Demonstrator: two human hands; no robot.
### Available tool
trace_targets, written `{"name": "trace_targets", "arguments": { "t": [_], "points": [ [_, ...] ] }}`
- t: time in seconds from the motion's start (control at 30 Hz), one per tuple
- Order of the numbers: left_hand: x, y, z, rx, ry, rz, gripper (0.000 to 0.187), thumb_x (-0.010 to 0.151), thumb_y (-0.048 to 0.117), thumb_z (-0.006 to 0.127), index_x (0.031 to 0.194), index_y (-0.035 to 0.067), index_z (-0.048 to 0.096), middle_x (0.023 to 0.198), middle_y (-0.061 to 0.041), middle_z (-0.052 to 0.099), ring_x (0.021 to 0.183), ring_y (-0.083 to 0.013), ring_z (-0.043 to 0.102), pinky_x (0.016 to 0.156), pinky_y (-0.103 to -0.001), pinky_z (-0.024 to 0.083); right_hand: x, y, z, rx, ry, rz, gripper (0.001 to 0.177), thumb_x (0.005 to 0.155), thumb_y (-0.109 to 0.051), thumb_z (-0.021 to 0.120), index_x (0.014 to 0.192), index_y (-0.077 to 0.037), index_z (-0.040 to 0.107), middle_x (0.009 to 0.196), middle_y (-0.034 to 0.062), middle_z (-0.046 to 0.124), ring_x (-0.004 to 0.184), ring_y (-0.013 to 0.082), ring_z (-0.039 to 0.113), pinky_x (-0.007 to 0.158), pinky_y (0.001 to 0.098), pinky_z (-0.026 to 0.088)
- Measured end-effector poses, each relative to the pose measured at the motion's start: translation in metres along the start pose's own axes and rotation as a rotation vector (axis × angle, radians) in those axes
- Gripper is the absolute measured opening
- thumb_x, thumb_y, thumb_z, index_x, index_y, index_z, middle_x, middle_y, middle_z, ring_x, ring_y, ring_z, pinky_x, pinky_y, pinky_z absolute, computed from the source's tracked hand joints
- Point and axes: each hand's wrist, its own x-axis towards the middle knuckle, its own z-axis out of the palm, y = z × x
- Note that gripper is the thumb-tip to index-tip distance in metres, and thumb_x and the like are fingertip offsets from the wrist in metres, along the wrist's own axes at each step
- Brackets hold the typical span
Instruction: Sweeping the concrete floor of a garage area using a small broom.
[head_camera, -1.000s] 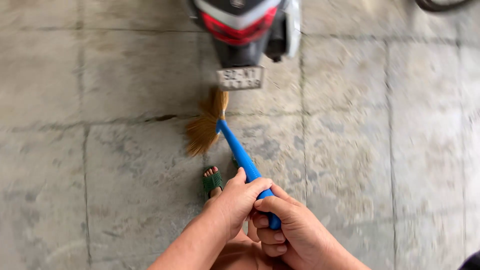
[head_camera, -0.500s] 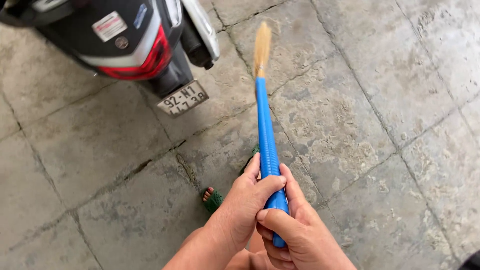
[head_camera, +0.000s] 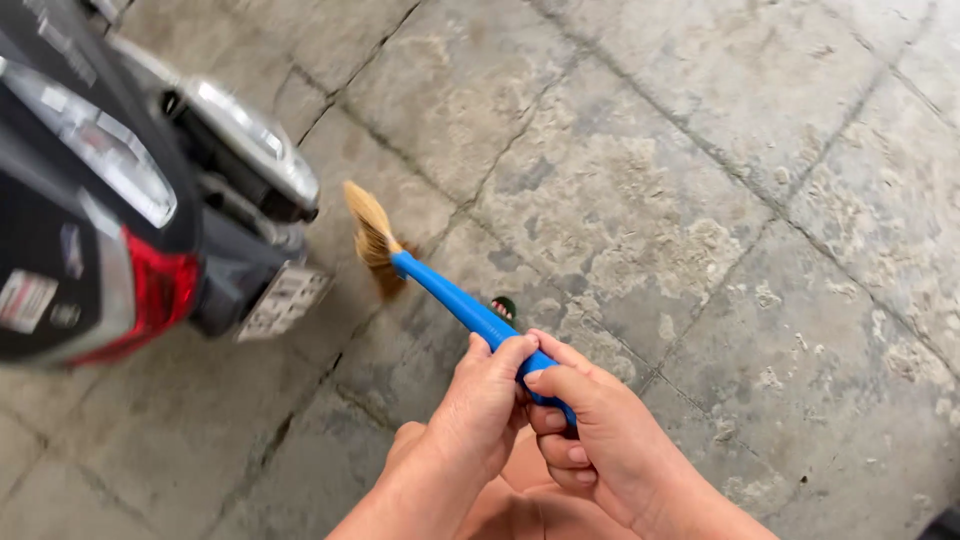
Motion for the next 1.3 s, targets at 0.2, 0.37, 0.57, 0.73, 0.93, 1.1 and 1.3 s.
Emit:
{"name": "trace_targets", "arguments": {
  "t": [0.2, 0.37, 0.57, 0.73, 0.93, 1.1, 1.3],
  "points": [
    [0.044, 0.019, 0.038, 0.042, -0.270, -0.013, 0.029, 0.095, 0.011, 0.056, 0.123, 0.008, 0.059, 0.096, -0.010, 0.057, 0.078, -0.0155, 0.049, 0.066, -0.027, 0.039, 0.014, -0.032, -0.014, -0.132, 0.021, -0.264, 0.075, 0.086, -0.009, 0.059, 0.159, -0.026, 0.056, 0.061, 0.0039, 0.050, 0.040, 0.0058, 0.027, 0.036, 0.0236, 0.013],
    [0.050, 0.047, 0.057, 0.067, -0.282, -0.092, 0.025, 0.093, 0.028, 0.058, 0.113, 0.012, 0.059, 0.090, -0.005, 0.056, 0.076, -0.0150, 0.047, 0.071, -0.030, 0.039, 0.020, -0.038, -0.010, -0.501, 0.102, -0.533, 0.082, 0.081, -0.009, 0.061, 0.161, -0.021, 0.045, 0.084, 0.0066, 0.072, 0.064, 0.0132, 0.055, 0.057, 0.0248, 0.044],
    [0.040, 0.096, 0.086, 0.115, -0.073, -0.136, 0.041, 0.094, 0.044, 0.063, 0.110, 0.006, 0.065, 0.087, -0.015, 0.063, 0.074, -0.0210, 0.058, 0.068, -0.034, 0.048, 0.010, -0.061, -0.003, -0.736, -0.014, -0.660, 0.087, 0.076, -0.018, 0.066, 0.160, -0.025, 0.041, 0.116, 0.0017, 0.080, 0.070, 0.0097, 0.069, 0.061, 0.0227, 0.056],
    [0.049, 0.138, 0.091, 0.435, 0.186, 0.153, 0.046, 0.094, 0.036, 0.057, 0.110, -0.005, 0.071, 0.135, -0.014, 0.066, 0.075, -0.0176, 0.056, 0.060, -0.029, 0.046, 0.018, -0.105, 0.042, -0.236, -0.218, -0.284, 0.098, 0.081, -0.002, 0.061, 0.167, -0.040, 0.034, 0.083, 0.0074, 0.070, 0.048, 0.0101, 0.047, 0.041, 0.0253, 0.032],
    [0.091, 0.226, 0.053, 0.283, 0.193, 0.064, 0.038, 0.105, 0.040, 0.050, 0.113, 0.003, 0.058, 0.089, -0.014, 0.053, 0.075, -0.0205, 0.048, 0.063, -0.032, 0.039, 0.075, -0.175, 0.131, 0.039, -0.268, 0.083, 0.063, 0.090, -0.026, 0.064, 0.151, -0.030, 0.052, 0.063, 0.0075, 0.049, 0.040, 0.0069, 0.033, 0.034, 0.0206, 0.016],
    [0.143, 0.296, 0.038, 0.248, 0.198, 0.008, 0.036, 0.101, 0.029, 0.057, 0.092, -0.006, 0.062, 0.081, -0.015, 0.053, 0.070, -0.0233, 0.047, 0.063, -0.035, 0.040, 0.114, -0.219, 0.186, 0.171, -0.243, 0.104, 0.060, 0.089, -0.016, 0.059, 0.148, -0.026, 0.058, 0.055, 0.0031, 0.047, 0.035, 0.0035, 0.030, 0.030, 0.0182, 0.011],
    [0.165, 0.344, 0.079, 0.412, 0.041, -0.173, 0.034, 0.103, 0.032, 0.055, 0.099, -0.002, 0.058, 0.086, -0.015, 0.052, 0.078, -0.0235, 0.047, 0.073, -0.037, 0.041, 0.101, -0.262, 0.214, 0.244, -0.031, 0.004, 0.059, 0.089, -0.016, 0.057, 0.147, -0.022, 0.066, 0.058, 0.0067, 0.048, 0.036, 0.0074, 0.030, 0.031, 0.0211, 0.012]
  ]
}}
